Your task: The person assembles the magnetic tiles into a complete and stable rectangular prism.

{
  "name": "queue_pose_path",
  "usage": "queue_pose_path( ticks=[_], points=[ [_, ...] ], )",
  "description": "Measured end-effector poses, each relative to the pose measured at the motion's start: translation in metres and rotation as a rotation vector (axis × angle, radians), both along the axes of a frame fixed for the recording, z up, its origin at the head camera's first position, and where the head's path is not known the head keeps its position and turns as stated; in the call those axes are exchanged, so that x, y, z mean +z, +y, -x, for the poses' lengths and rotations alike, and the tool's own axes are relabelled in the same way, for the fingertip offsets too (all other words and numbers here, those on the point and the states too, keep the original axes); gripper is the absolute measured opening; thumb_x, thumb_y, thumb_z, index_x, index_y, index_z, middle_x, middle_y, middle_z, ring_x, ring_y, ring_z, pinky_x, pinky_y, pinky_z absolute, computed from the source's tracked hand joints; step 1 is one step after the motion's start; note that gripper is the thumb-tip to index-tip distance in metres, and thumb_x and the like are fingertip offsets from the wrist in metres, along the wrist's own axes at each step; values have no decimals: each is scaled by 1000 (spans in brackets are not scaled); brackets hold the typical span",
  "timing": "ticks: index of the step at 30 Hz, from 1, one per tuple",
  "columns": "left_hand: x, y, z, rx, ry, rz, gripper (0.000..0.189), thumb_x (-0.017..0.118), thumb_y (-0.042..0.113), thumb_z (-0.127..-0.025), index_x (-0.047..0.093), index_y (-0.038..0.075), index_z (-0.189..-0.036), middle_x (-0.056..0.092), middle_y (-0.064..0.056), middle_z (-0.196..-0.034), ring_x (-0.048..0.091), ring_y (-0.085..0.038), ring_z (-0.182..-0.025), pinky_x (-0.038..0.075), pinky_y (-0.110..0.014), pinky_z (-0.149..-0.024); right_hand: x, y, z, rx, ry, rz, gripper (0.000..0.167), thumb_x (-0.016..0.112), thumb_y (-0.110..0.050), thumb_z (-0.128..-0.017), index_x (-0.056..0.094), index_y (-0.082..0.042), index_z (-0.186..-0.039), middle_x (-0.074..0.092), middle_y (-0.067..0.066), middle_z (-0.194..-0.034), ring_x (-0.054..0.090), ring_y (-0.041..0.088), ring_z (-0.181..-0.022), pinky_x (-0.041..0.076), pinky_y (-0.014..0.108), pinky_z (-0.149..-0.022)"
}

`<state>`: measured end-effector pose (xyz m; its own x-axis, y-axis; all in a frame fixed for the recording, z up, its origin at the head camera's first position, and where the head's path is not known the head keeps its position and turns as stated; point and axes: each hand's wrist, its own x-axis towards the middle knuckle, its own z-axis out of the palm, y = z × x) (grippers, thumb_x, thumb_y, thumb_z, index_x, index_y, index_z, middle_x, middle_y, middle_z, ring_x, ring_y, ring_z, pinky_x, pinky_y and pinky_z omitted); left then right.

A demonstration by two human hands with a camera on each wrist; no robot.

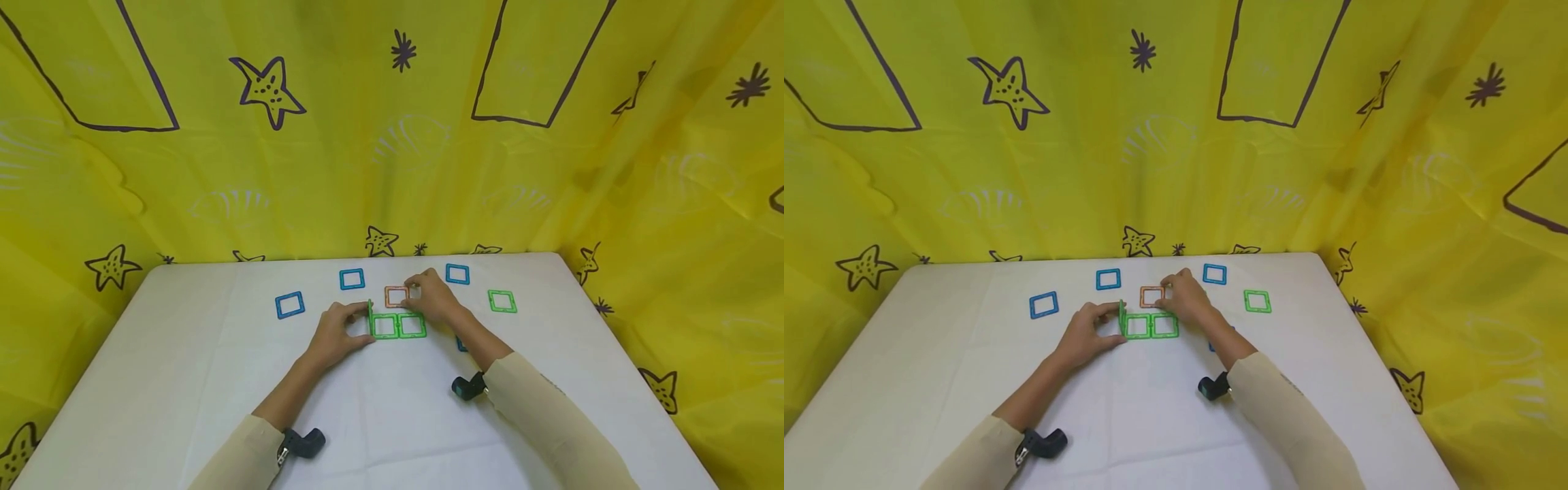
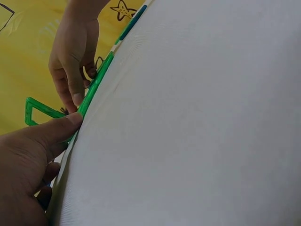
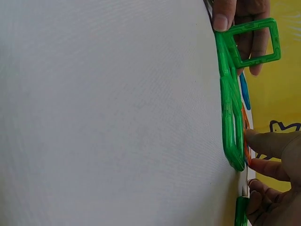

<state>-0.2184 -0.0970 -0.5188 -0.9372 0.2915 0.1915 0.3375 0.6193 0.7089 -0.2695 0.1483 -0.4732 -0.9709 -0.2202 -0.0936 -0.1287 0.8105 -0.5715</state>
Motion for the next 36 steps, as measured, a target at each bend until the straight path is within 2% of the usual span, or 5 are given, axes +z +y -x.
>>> queue_pose_path(
  ticks=[10,16,23,29,36],
  points=[
    [-1,-3,6,8,-13,-17,66,95,20,-80,69,10,-139,68,-3,-111,52,-21,-96,46,-39,-84,-2,-2,4,-5,42,17,49,85,-22,-92,67,-3,-133,59,15,-128,55,32,-117,46,46,-105],
    [-2,-5,7,5,0,-24,65,95,20,-79,70,9,-138,69,-4,-110,52,-20,-95,47,-39,-84,-2,-3,3,-46,47,109,49,87,-15,-88,62,-5,-128,67,11,-114,61,28,-104,50,45,-96],
    [-4,-5,7,-8,-6,-41,64,95,20,-79,71,9,-137,68,-3,-110,51,-20,-95,46,-39,-84,-2,-1,0,-103,60,209,48,86,-7,-87,59,-5,-127,68,11,-105,63,27,-95,52,43,-85],
    [-4,-5,7,-2,3,-35,64,95,21,-79,71,9,-137,69,-4,-110,52,-20,-95,46,-40,-85,-4,2,0,-103,94,266,36,79,-2,-92,66,0,-125,68,9,-99,63,24,-90,53,37,-81],
    [-4,-5,7,4,8,-24,65,95,22,-79,71,9,-138,70,-5,-112,53,-20,-96,47,-39,-85,-6,5,-1,-104,106,299,25,76,-2,-95,72,2,-119,70,9,-100,66,24,-94,55,36,-84]
  ],
)
